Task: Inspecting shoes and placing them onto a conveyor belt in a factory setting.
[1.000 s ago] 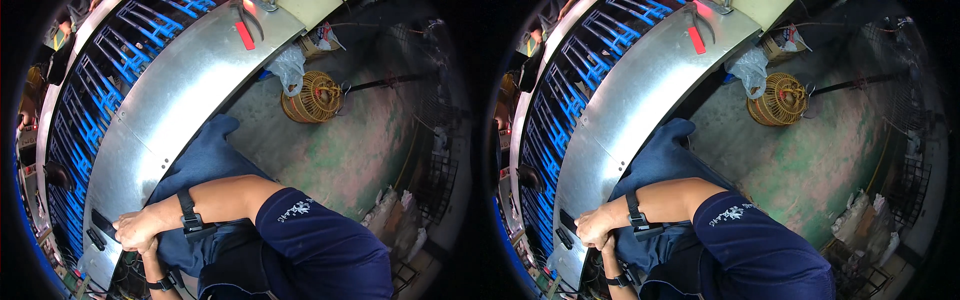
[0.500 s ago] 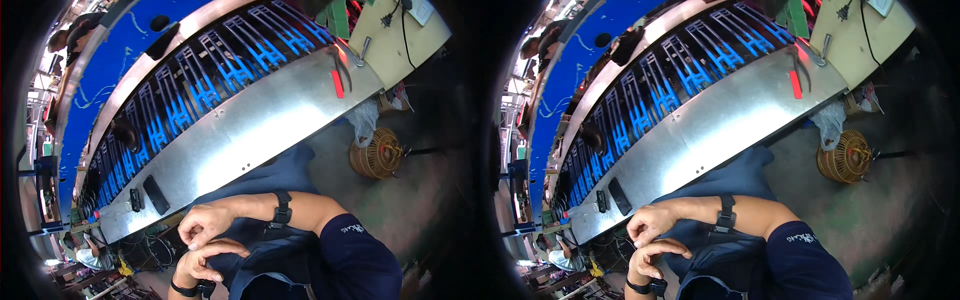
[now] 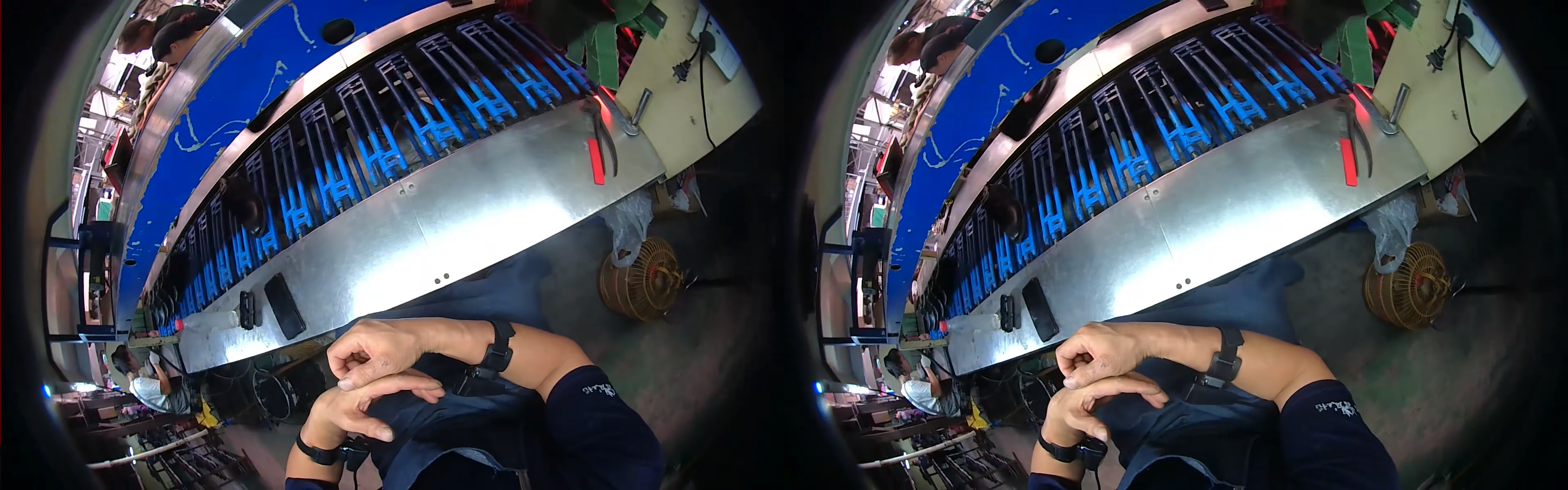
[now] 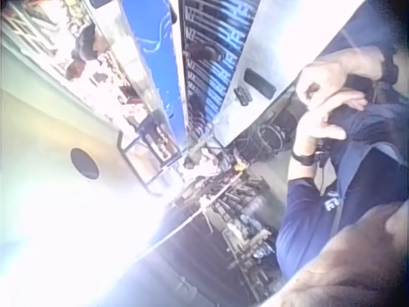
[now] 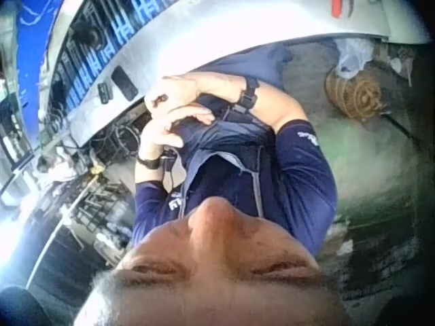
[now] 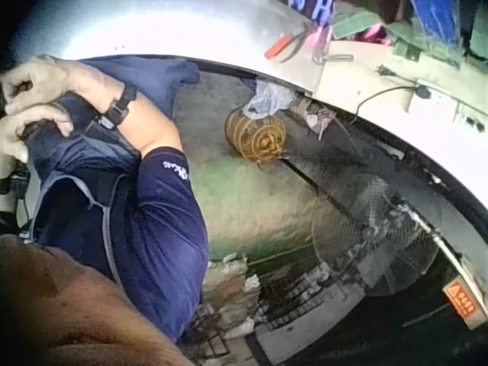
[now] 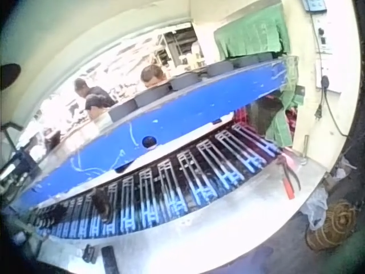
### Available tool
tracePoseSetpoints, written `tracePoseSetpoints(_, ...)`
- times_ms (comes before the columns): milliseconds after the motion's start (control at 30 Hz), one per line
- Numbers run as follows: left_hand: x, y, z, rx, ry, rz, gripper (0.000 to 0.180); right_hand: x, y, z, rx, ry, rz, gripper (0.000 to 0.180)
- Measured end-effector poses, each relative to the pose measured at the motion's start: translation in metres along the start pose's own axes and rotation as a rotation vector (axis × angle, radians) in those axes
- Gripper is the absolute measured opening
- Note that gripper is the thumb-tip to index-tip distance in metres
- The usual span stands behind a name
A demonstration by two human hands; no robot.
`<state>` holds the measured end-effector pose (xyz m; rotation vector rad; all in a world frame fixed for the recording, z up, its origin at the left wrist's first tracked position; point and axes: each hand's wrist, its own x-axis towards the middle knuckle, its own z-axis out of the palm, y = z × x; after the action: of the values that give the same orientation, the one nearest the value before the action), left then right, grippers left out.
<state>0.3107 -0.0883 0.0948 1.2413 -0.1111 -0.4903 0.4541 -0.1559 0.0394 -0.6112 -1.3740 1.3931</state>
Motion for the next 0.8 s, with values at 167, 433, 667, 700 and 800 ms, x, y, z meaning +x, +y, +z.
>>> tracePoseSetpoints(167,0.001,-0.003,-0.002,0.07,-0.017,-0.018,0.092,0.0,-0.006,0.001,0.002,0.006,-0.2,0.024)
tracePoseSetpoints(433,-0.005,-0.006,0.004,-0.028,-0.005,-0.001,0.089,0.0,-0.002,0.005,0.01,-0.006,-0.088,0.023)
tracePoseSetpoints(667,0.001,-0.015,0.009,-0.054,0.007,-0.059,0.094,-0.003,0.001,-0.003,-0.061,-0.073,-0.076,0.02)
tracePoseSetpoints(700,0.001,-0.014,0.008,-0.059,0.012,-0.051,0.094,-0.003,0.002,-0.005,-0.034,-0.108,0.031,0.021)
tracePoseSetpoints(800,0.003,-0.011,0.005,0.03,-0.03,-0.041,0.092,-0.001,0.004,-0.003,-0.002,-0.109,0.022,0.021)
